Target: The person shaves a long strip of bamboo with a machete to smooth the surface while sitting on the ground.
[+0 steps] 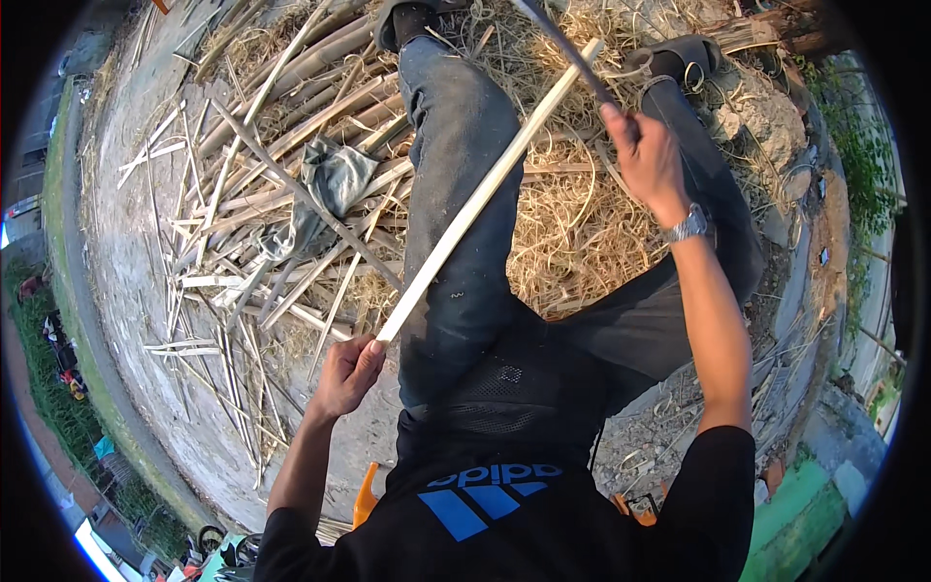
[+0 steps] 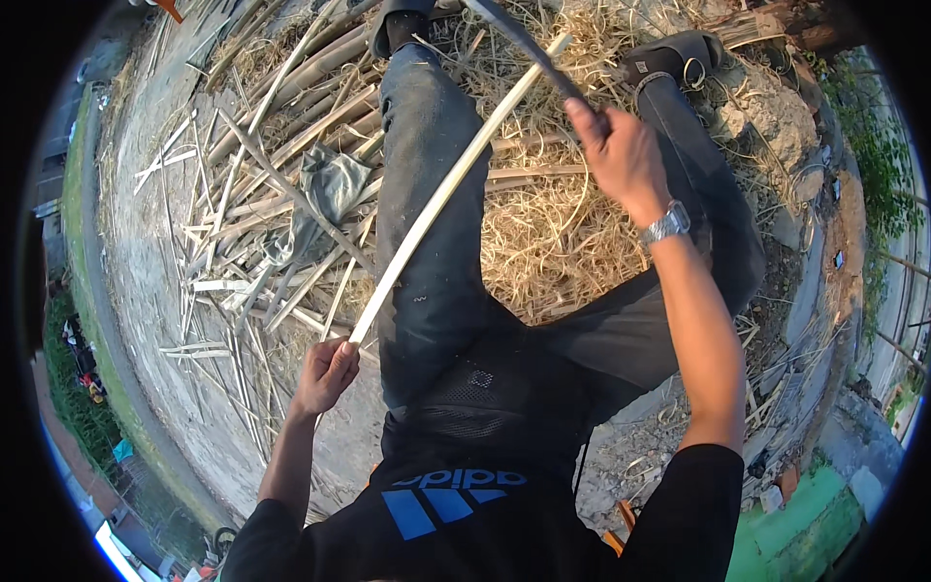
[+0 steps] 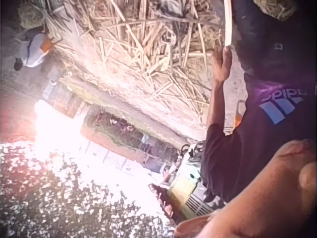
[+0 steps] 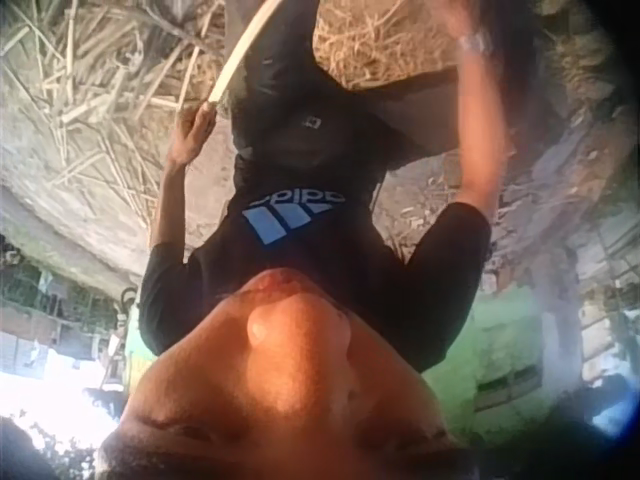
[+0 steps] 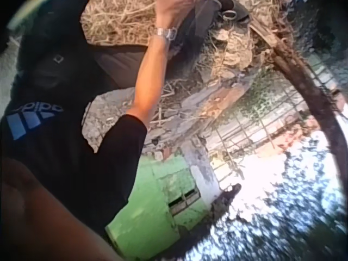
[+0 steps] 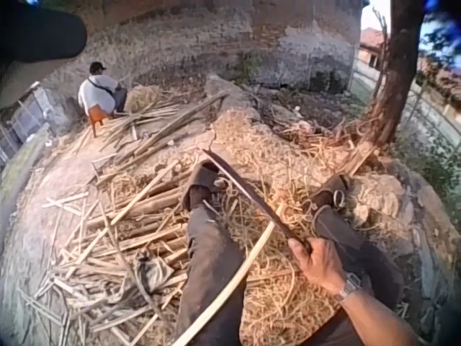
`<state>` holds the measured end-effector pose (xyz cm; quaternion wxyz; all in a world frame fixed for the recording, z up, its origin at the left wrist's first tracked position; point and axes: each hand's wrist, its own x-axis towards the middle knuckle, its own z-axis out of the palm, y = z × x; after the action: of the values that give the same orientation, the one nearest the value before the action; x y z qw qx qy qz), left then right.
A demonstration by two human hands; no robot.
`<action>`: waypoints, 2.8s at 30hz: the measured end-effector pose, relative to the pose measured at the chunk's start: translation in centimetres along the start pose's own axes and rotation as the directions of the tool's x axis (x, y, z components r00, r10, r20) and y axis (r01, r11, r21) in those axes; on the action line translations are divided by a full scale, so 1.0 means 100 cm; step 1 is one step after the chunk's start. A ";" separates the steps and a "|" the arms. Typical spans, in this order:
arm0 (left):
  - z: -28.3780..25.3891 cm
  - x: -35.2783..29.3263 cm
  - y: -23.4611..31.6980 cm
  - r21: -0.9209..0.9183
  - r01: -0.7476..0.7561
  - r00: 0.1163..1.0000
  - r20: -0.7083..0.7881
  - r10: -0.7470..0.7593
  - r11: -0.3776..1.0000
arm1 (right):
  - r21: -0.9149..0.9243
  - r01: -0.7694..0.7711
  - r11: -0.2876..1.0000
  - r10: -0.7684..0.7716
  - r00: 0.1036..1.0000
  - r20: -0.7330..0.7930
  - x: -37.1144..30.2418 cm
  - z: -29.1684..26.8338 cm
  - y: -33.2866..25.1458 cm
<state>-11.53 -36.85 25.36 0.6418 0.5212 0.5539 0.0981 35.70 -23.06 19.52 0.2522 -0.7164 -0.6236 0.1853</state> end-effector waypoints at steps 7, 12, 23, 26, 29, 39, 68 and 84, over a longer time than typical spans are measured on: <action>-0.029 -0.026 -0.053 -0.030 0.079 0.997 0.001 -0.079 0.996 | 0.351 -0.546 0.761 0.591 0.806 -0.027 0.044 -0.031 0.064; -0.011 0.005 0.008 0.169 -0.072 0.971 -0.215 0.108 0.983 | 0.766 -0.379 0.520 0.524 0.849 0.065 -0.026 -0.019 -0.005; 0.012 0.080 0.050 0.717 -0.246 0.585 -0.427 0.690 0.652 | 0.108 0.201 0.974 -0.161 0.941 -0.296 -0.048 -0.013 -0.119; 0.017 0.078 0.053 0.764 -0.229 0.576 -0.393 0.717 0.603 | -0.182 0.288 0.940 -0.313 0.941 -0.127 -0.052 0.003 -0.129; 0.020 0.074 0.052 0.763 -0.181 0.642 -0.386 0.662 0.621 | -0.225 0.354 0.908 -0.362 0.932 0.008 -0.060 0.024 -0.136; 0.017 0.072 0.037 0.641 -0.174 0.738 -0.418 0.530 0.747 | -0.230 0.352 0.907 -0.326 0.934 0.145 -0.064 0.027 -0.144; -0.108 -0.100 -0.111 0.201 0.166 0.929 -0.360 -0.085 0.965 | 0.086 0.238 0.967 -0.246 0.964 0.102 -0.060 0.031 -0.124; -0.010 0.022 0.012 0.774 -0.060 0.590 -0.482 0.648 0.630 | 0.212 0.028 0.977 -0.072 0.977 0.203 -0.106 0.023 -0.125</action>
<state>-11.04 -34.23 25.08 0.0859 0.7425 0.6264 0.2212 22.71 -32.03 24.59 0.2631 -0.6466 -0.6419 0.3172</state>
